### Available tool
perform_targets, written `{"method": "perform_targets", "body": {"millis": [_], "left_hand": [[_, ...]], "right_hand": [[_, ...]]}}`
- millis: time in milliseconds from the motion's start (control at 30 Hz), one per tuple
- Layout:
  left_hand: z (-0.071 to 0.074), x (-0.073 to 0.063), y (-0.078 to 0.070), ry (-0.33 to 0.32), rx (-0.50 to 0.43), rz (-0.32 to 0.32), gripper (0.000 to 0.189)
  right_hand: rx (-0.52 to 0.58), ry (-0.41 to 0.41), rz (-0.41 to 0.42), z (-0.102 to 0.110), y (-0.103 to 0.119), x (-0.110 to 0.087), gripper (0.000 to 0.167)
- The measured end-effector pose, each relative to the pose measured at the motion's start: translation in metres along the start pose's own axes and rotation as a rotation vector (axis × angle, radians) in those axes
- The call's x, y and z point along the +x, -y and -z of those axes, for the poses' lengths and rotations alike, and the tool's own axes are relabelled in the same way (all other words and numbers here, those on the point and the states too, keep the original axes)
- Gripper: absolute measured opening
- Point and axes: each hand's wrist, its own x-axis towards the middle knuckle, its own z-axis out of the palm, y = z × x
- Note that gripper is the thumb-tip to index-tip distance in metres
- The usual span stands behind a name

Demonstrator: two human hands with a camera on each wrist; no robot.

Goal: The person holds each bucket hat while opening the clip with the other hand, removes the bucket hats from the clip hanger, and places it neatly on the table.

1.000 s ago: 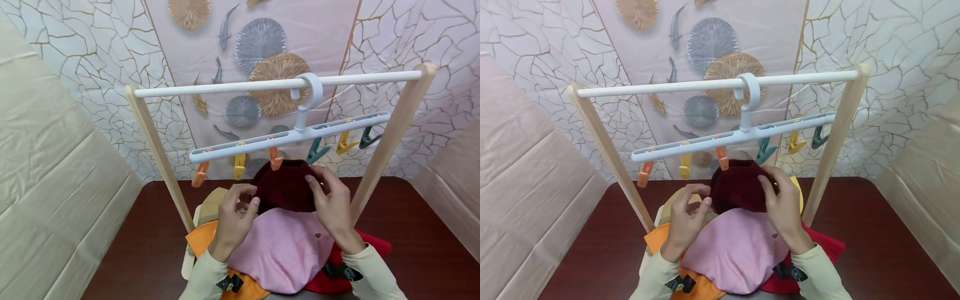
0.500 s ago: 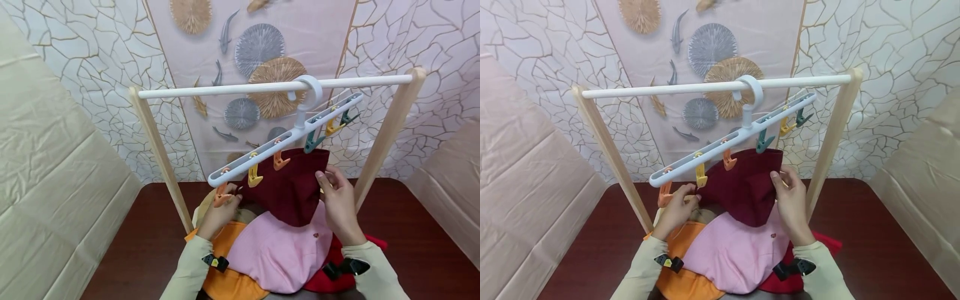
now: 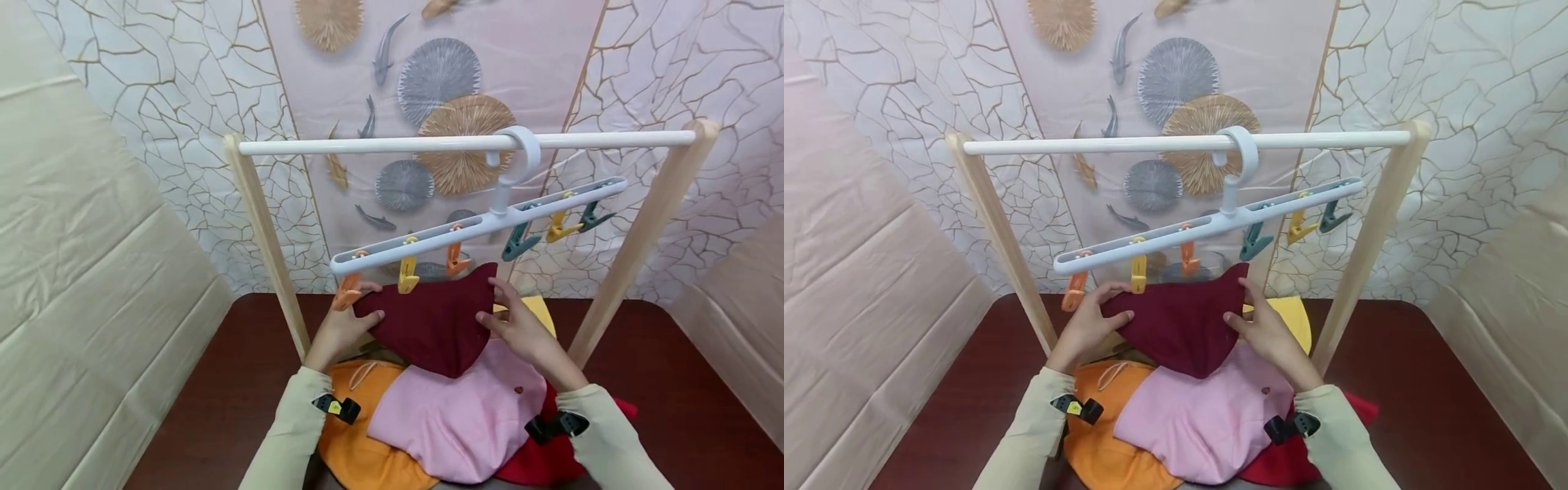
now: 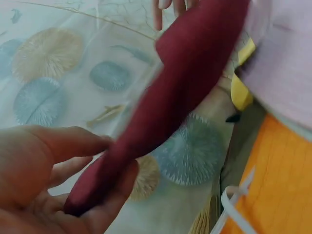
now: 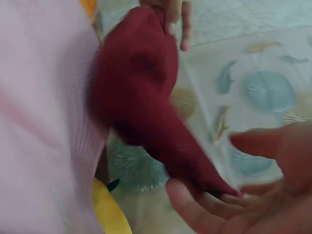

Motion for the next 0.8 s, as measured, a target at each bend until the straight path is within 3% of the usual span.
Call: {"method": "perform_targets", "body": {"millis": [100,267,367,500,667,800], "left_hand": [[0.002,0.001,0.001,0.075,0.028,0.034,0.036],[0.002,0.003,0.005,0.133,0.178,0.095,0.041],[-0.004,0.008,0.012,0.142,0.331,0.023,0.040],[-0.012,0.013,0.024,0.132,0.454,-0.088,0.035],[-0.010,0.011,0.033,0.187,0.537,-0.051,0.025],[-0.008,-0.005,0.018,0.185,0.573,-0.077,0.025]], "right_hand": [[-0.155,0.082,0.047,-0.004,-0.007,0.006,0.077],[-0.344,0.224,0.086,-0.013,-0.014,0.018,0.081],[-0.442,0.281,0.026,-0.020,-0.017,0.023,0.082],[-0.586,0.341,-0.103,-0.028,-0.021,0.026,0.080],[-0.726,0.348,-0.198,-0.031,-0.023,0.028,0.073],[-0.763,0.318,-0.155,-0.029,-0.018,0.019,0.069]]}}
